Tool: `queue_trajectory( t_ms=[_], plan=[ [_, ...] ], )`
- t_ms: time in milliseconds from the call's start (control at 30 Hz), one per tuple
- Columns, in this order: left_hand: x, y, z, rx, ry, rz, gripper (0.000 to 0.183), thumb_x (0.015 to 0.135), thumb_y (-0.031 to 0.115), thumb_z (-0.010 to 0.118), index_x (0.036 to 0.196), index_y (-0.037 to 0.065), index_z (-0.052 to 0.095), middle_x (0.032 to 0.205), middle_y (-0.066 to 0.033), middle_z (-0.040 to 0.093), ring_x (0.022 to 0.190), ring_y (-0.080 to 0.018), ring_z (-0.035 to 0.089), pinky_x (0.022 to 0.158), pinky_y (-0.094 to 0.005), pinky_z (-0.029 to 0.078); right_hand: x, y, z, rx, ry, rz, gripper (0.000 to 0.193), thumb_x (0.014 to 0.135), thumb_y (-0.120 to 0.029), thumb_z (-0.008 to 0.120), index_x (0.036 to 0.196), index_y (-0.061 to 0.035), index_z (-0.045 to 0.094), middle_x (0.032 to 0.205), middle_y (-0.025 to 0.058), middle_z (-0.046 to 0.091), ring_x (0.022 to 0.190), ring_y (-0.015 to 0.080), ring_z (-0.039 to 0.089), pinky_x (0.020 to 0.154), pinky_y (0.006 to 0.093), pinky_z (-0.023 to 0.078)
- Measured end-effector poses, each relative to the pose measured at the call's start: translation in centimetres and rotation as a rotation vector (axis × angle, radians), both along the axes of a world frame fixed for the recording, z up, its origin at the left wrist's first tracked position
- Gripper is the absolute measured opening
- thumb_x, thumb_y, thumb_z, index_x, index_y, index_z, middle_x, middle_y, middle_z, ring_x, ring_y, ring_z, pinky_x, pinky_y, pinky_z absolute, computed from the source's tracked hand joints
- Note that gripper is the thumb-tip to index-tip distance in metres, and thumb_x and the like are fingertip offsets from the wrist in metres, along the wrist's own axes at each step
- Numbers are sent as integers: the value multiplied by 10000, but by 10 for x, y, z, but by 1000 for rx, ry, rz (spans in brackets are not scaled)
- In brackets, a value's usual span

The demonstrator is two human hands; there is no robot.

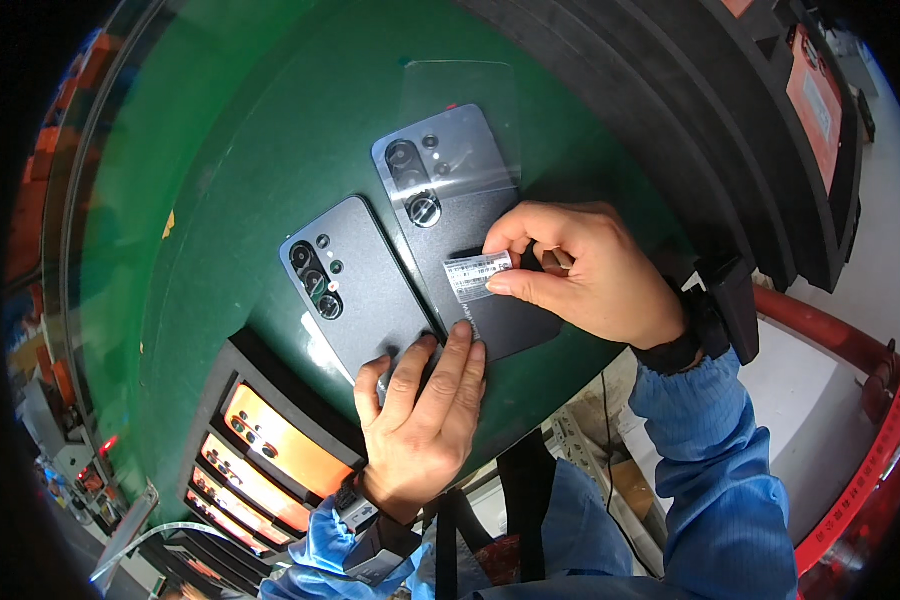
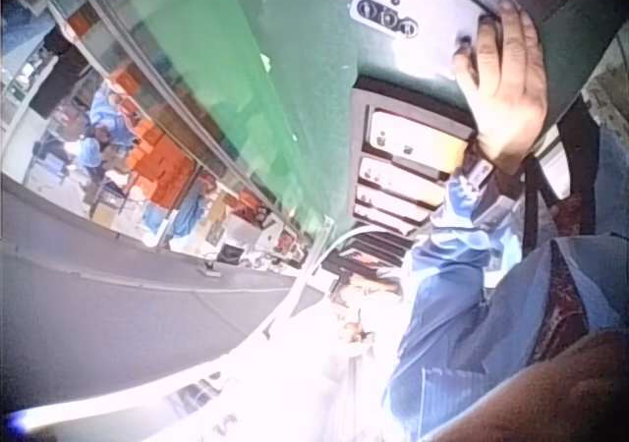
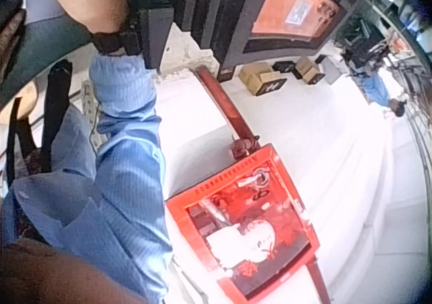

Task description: The worker is applying manufacturing/regulatory labels and protective films to the back of mobile phones on an electronics assembly line.

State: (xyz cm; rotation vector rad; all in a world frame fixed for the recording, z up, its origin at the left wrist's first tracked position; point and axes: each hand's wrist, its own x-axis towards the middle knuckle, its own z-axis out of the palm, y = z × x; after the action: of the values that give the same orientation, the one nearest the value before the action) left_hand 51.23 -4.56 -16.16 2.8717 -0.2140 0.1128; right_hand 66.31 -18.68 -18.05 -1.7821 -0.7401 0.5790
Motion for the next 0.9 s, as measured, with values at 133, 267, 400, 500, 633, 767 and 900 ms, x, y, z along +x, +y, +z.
queue_trajectory(
  t_ms=[133,267,400,500,633,767,900],
  plan=[
    [0,0,0,-2,3,0,312,688,136,666,995,87,646,1123,-27,577,931,-185,548,825,-393,360,1,1,4,-8,21,8,163,715,-19,657,837,0,550,623,91,541,518,130,506,495,268,388],
    [0,0,0,4,5,-1,313,688,138,665,996,88,645,1130,-27,572,933,-185,547,826,-397,360,0,1,3,12,28,-15,168,710,-19,660,836,1,551,622,94,541,517,139,510,497,272,392],
    [0,1,0,-22,3,-33,399,641,111,675,1032,44,624,1147,-87,562,972,-246,520,838,-409,348,1,1,4,-18,19,-5,170,708,-23,663,835,2,552,624,99,545,519,151,520,503,278,400],
    [0,1,0,-22,-2,-35,402,640,112,676,1033,44,624,1148,-86,561,974,-246,519,835,-407,351,1,1,4,-9,13,-12,173,705,-25,665,834,2,552,626,101,546,524,165,525,508,285,404],
    [0,2,0,-20,1,-37,403,639,112,676,1033,44,624,1147,-87,561,973,-247,519,833,-403,354,1,2,4,-11,12,-12,178,701,-27,668,835,3,554,634,108,553,538,182,542,517,292,411],
    [0,2,-1,-25,-4,-39,400,641,109,674,1031,39,622,1149,-91,560,964,-247,518,822,-397,356,2,2,4,-9,-15,-8,184,694,-27,670,835,4,555,653,118,567,562,203,565,531,297,425],
    [0,2,-1,-29,3,-32,399,645,110,673,1034,37,618,1176,-101,548,962,-247,512,807,-381,358,2,2,5,-23,-2,-4,180,692,-25,671,829,1,557,664,118,573,566,205,569,535,297,430]
  ],
)
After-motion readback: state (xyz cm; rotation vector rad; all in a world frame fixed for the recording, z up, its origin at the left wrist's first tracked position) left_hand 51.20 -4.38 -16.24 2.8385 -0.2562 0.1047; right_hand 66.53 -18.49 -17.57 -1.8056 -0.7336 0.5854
